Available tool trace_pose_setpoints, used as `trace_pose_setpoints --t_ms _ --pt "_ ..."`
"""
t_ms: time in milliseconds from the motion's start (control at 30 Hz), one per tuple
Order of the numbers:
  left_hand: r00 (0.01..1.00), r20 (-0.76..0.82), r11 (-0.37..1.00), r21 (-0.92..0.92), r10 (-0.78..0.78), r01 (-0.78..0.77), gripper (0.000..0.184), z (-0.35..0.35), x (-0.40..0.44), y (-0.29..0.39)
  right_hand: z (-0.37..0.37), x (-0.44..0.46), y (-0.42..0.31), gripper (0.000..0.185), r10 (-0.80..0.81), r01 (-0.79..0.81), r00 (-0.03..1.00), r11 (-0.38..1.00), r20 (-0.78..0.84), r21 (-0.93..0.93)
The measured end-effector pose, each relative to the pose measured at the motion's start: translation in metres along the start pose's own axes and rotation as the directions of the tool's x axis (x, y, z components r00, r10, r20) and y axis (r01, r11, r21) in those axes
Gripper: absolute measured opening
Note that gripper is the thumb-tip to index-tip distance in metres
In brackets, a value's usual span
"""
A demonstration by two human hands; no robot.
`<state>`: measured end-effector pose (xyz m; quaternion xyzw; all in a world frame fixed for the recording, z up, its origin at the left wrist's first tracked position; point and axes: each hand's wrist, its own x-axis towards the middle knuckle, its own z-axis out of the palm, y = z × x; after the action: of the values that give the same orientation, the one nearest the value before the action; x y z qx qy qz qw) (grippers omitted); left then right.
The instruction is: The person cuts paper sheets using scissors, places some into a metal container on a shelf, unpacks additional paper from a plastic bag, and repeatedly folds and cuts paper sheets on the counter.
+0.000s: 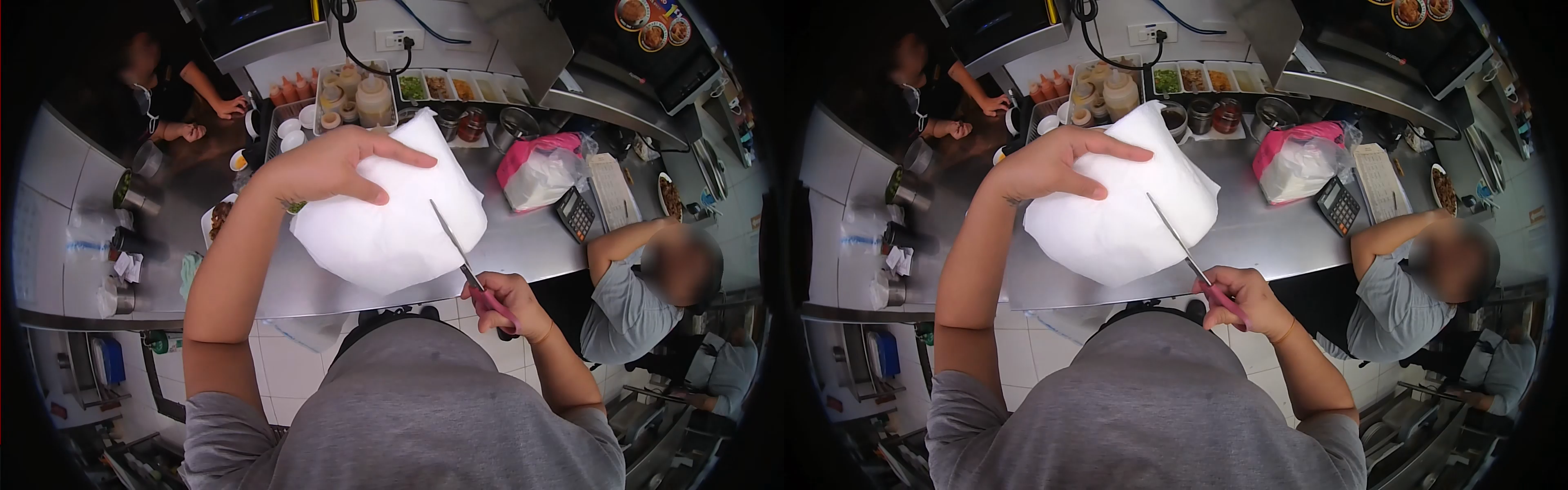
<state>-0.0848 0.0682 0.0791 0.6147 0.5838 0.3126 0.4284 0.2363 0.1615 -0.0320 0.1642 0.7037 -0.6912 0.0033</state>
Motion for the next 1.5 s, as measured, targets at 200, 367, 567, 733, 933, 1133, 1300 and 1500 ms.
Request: trace_pose_setpoints --t_ms 200,367,567,733,933,1133,1300,1500 --pt "0.998 0.031 0.999 -0.022 0.048 -0.047 0.061 0.004 -0.003 0.009 0.009 0.011 -0.001 0.061 -0.121 0.118 0.992 0.989 0.028 0.094" --pt "0.996 0.080 0.999 0.005 0.037 -0.038 0.062 0.009 -0.003 0.013 0.007 0.011 -0.006 0.059 -0.141 0.141 0.990 0.990 0.025 -0.006" --pt "0.997 0.075 0.999 0.025 0.036 -0.038 0.063 0.005 -0.004 0.014 0.007 0.010 -0.008 0.061 -0.055 0.054 0.998 0.998 0.025 0.041" --pt "0.980 0.111 0.986 0.006 0.164 -0.166 0.062 0.013 -0.001 0.007 0.013 0.016 -0.014 0.067 -0.203 0.200 0.978 0.977 0.047 0.070" --pt "0.993 0.105 0.999 -0.010 0.052 -0.051 0.061 0.008 -0.005 0.010 0.008 0.012 -0.007 0.066 -0.033 0.033 0.999 0.998 0.003 -0.044" --pt "0.988 0.110 0.991 -0.084 0.110 -0.101 0.060 0.019 -0.003 0.005 0.012 0.020 -0.011 0.055 -0.123 0.127 0.991 0.987 0.049 -0.094" --pt "0.997 0.039 0.998 -0.012 0.066 -0.065 0.053 0.016 -0.003 0.007 0.016 0.018 -0.015 0.056 0.000 -0.010 0.995 0.995 -0.101 -0.095" --pt "0.993 0.056 0.990 -0.098 0.108 -0.102 0.047 0.027 -0.001 0.010 0.009 0.021 -0.004 0.077 -0.207 0.210 0.977 0.975 0.046 -0.074"
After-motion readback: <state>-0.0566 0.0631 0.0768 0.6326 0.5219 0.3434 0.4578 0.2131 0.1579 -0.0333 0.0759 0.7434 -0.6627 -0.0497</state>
